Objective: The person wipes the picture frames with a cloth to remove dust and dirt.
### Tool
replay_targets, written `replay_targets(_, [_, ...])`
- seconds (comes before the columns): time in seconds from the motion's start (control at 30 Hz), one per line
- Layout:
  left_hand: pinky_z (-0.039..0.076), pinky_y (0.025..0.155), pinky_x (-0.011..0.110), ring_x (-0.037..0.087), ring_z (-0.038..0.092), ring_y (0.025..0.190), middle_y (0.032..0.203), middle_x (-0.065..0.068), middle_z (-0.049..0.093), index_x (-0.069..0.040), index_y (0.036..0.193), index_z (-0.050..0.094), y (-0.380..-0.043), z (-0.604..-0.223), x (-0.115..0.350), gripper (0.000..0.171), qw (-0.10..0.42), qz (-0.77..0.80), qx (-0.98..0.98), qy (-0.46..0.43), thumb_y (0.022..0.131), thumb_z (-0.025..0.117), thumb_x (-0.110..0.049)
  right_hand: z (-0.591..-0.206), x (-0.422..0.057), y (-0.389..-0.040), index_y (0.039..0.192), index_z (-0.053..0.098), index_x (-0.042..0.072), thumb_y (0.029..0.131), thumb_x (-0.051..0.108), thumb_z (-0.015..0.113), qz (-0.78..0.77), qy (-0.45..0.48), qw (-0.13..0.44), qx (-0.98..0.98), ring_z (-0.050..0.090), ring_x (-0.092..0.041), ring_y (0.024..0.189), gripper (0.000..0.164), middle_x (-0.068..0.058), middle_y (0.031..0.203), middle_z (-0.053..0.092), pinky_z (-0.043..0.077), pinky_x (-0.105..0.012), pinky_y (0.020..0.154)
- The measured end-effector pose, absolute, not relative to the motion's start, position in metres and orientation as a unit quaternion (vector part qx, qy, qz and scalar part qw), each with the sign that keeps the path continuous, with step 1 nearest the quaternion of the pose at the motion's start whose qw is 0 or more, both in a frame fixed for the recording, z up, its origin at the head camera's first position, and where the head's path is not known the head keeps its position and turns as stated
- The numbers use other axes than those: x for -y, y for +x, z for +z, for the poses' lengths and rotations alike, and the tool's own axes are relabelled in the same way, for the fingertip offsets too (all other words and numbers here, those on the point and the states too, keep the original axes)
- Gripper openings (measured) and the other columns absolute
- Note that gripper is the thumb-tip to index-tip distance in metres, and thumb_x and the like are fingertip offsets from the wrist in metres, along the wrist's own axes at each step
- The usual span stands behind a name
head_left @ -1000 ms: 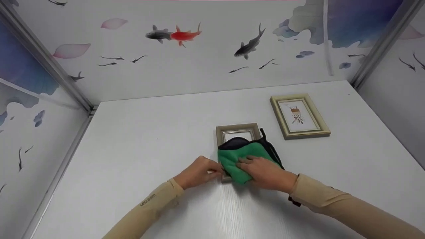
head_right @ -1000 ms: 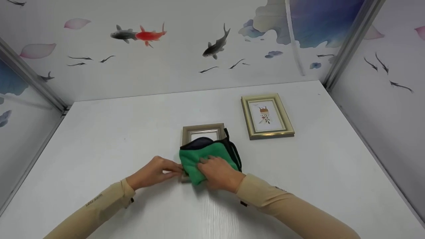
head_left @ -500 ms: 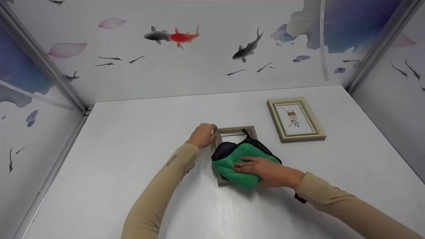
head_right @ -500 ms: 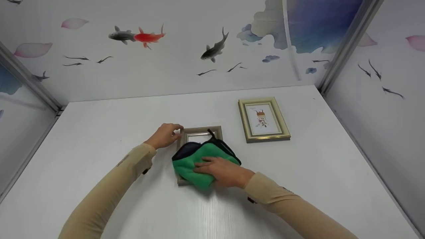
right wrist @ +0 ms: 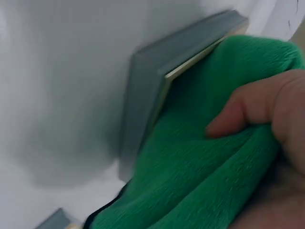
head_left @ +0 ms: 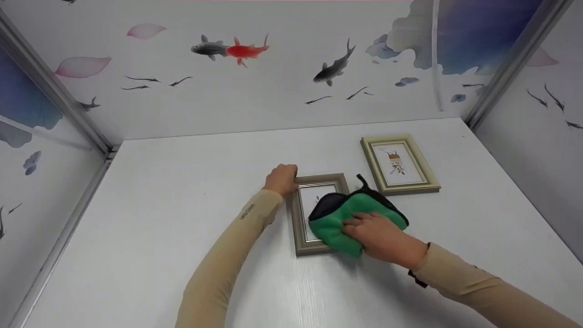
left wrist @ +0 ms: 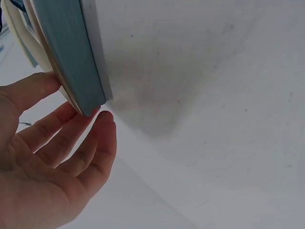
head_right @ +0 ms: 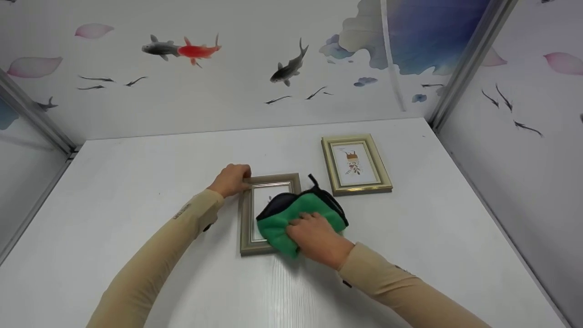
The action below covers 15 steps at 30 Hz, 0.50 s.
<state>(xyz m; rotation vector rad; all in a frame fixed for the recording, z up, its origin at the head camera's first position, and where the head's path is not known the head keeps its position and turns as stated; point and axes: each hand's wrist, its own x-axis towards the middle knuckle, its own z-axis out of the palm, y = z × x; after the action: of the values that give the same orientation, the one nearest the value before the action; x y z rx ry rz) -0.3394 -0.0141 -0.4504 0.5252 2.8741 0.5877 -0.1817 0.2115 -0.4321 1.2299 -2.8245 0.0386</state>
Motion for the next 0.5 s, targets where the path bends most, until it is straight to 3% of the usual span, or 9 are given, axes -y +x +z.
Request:
replay_targets(0.17, [0.05,0.082,0.039,0.024,0.062,0.094,0.104,0.011,0.067,0.0,0.106,0.068,-0.343,-0.455,0.011,0.02,0.097,0.21,-0.96,0.156,0.088,0.07,-0.01,-0.437,-0.195,-0.157,0.091,0.065,-0.003,0.069,0.002,0.08,-0.051,0.347,0.103,0.931,0.06,-0.03,0.069,0.027,-0.016,0.084,0.063,0.05,-0.04,0.057])
replay_targets(0.27, [0.05,0.083,0.039,0.023,0.061,0.095,0.104,0.011,0.067,-0.001,0.106,0.069,-0.345,-0.456,0.01,0.02,0.105,0.219,-0.957,0.158,0.089,0.069,-0.011,-0.441,-0.186,-0.15,0.089,0.062,-0.004,0.067,0.004,0.08,-0.052,0.342,0.108,0.932,0.053,-0.026,0.058,0.029,-0.014,0.074,0.056,0.047,-0.036,0.05])
replay_targets(0.4, [0.05,0.081,0.038,0.023,0.06,0.094,0.102,0.011,0.067,-0.001,0.102,0.069,-0.347,-0.455,0.009,0.018,0.103,0.211,-0.957,0.17,0.089,0.07,-0.012,-0.444,-0.179,-0.155,0.095,0.06,-0.003,0.07,0.002,0.079,-0.004,0.382,0.094,0.919,0.056,-0.024,0.063,0.033,-0.011,0.076,0.058,0.049,-0.036,0.056])
replay_targets(0.5, [0.05,0.081,0.038,0.024,0.06,0.094,0.102,0.011,0.067,0.0,0.101,0.069,-0.348,-0.454,0.009,0.017,0.101,0.202,-0.957,0.181,0.089,0.07,-0.012,-0.445,-0.179,-0.163,0.11,0.06,-0.003,0.073,-0.003,0.076,0.065,0.423,0.053,0.902,0.063,-0.028,0.083,0.04,-0.013,0.093,0.065,0.052,-0.039,0.074])
